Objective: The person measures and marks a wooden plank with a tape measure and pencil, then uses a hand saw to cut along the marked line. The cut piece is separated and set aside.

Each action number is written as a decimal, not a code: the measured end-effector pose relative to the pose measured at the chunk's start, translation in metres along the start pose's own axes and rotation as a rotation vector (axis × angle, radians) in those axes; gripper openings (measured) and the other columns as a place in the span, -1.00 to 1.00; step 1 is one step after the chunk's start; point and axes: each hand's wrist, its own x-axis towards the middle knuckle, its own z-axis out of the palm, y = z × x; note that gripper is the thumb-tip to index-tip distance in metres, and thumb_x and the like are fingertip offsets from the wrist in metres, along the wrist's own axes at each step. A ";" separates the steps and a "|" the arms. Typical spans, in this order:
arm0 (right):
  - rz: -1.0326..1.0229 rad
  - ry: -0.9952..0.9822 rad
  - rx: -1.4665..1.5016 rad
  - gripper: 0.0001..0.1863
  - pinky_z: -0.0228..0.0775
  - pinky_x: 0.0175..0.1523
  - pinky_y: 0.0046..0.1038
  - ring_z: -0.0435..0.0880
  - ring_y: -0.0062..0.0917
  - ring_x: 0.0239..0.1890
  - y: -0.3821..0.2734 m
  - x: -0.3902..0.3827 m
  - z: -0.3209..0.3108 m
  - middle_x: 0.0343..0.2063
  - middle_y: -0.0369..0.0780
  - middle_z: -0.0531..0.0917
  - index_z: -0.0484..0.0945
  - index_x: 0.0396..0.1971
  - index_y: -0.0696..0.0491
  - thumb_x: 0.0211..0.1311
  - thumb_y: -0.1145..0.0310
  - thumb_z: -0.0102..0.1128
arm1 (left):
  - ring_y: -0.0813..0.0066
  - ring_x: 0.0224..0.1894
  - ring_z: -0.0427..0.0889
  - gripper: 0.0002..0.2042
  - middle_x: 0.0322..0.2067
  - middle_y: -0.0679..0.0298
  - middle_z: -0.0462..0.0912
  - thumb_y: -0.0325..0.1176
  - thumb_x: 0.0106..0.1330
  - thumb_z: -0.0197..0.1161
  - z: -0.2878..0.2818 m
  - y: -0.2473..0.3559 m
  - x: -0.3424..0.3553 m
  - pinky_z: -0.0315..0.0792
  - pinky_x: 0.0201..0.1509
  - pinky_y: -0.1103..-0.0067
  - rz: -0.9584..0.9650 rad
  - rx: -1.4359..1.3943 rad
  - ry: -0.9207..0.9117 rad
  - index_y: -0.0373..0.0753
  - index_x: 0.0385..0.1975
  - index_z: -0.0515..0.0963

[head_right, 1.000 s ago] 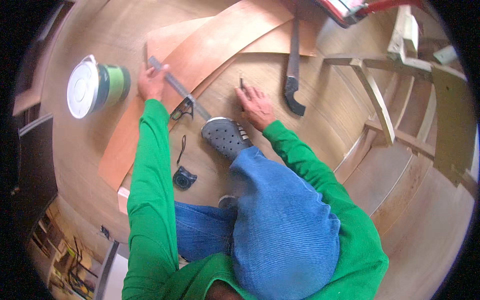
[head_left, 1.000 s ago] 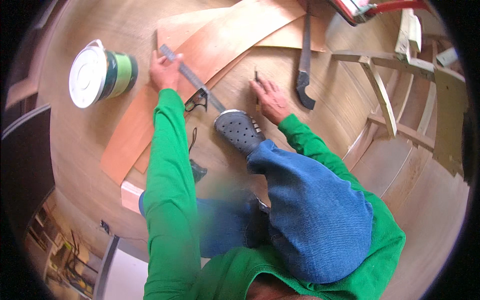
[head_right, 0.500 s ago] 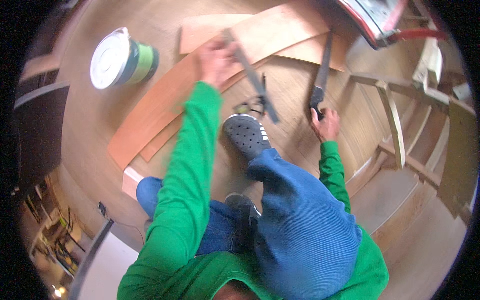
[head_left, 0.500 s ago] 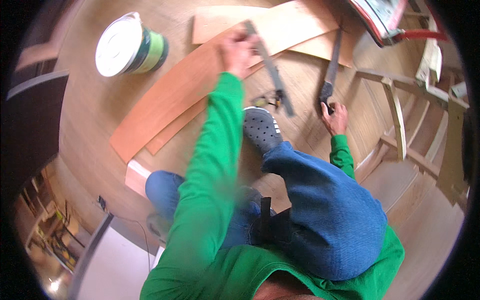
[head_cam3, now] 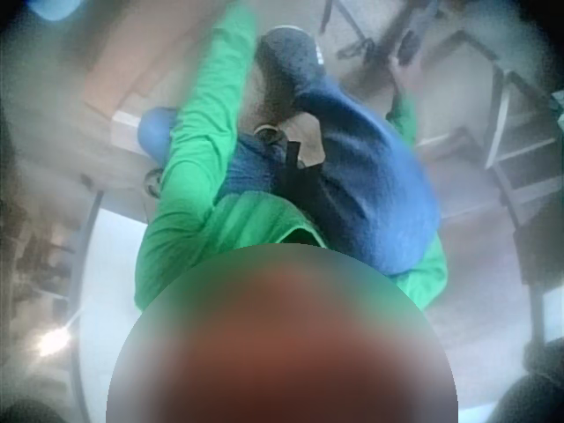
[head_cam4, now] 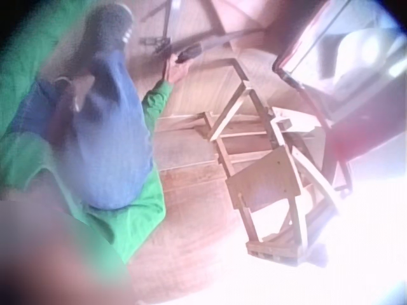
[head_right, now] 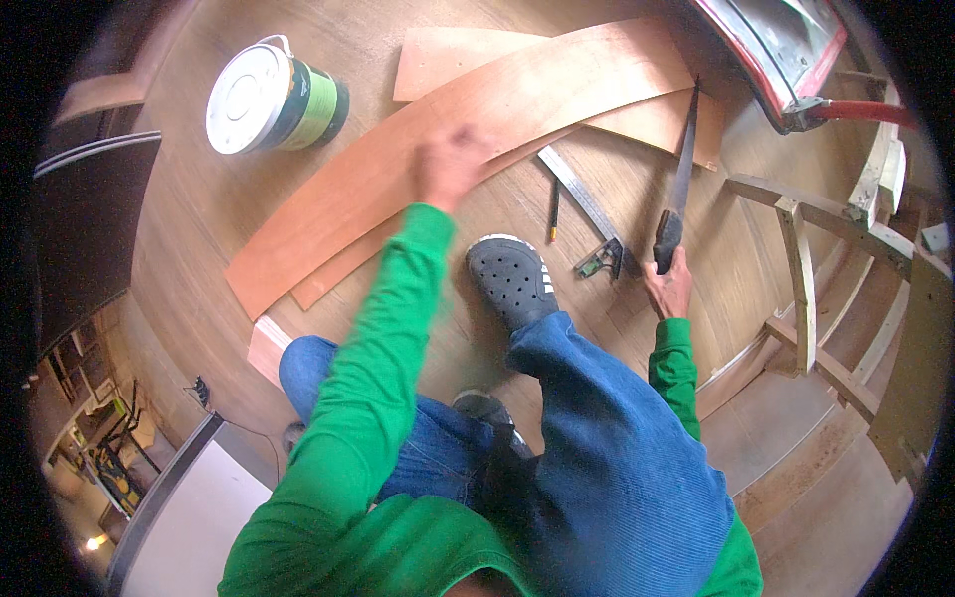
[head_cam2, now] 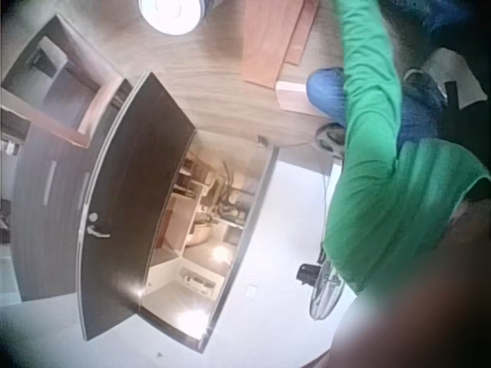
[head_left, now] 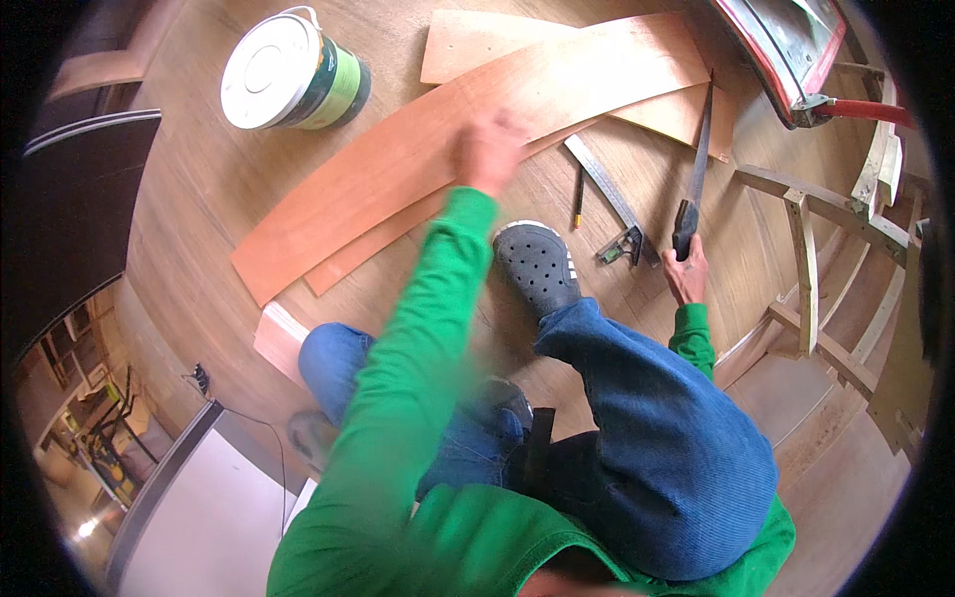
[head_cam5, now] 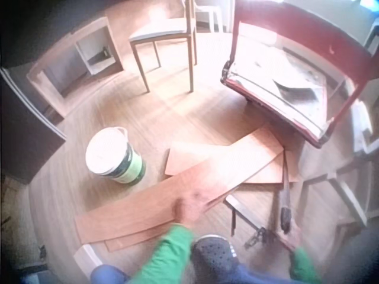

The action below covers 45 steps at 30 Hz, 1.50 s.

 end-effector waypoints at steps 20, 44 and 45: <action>0.077 0.044 0.701 -0.52 0.26 -0.26 -0.48 0.45 -0.62 -0.43 -0.124 -0.036 -0.058 -0.52 -0.33 0.51 0.50 -0.42 0.03 0.74 0.02 0.13 | -0.08 -0.30 0.74 -0.42 -0.45 0.07 0.73 0.33 0.46 0.36 -0.268 -0.017 -0.015 0.55 -0.20 0.15 0.193 0.421 0.254 -0.17 -0.32 0.59; 0.196 -0.696 0.572 -0.54 0.35 -0.36 -0.24 0.49 -0.37 -0.55 -0.499 0.055 -0.161 -0.62 -0.10 0.50 0.59 -0.39 0.18 0.70 0.13 0.13 | -0.20 0.70 0.12 0.06 0.67 -0.08 0.14 0.28 0.24 0.56 -0.373 0.063 0.101 0.26 0.62 -0.10 -0.546 0.620 0.144 0.09 0.69 0.15; 0.106 -0.661 0.502 -0.48 0.27 -0.39 -0.32 0.43 -0.51 -0.54 -0.507 0.060 -0.155 -0.62 -0.23 0.47 0.56 -0.42 0.15 0.72 0.04 0.11 | -0.24 0.67 0.15 0.04 0.68 -0.08 0.10 0.24 0.25 0.58 -0.370 0.062 0.102 0.29 0.57 -0.18 -0.516 0.572 0.174 0.09 0.68 0.16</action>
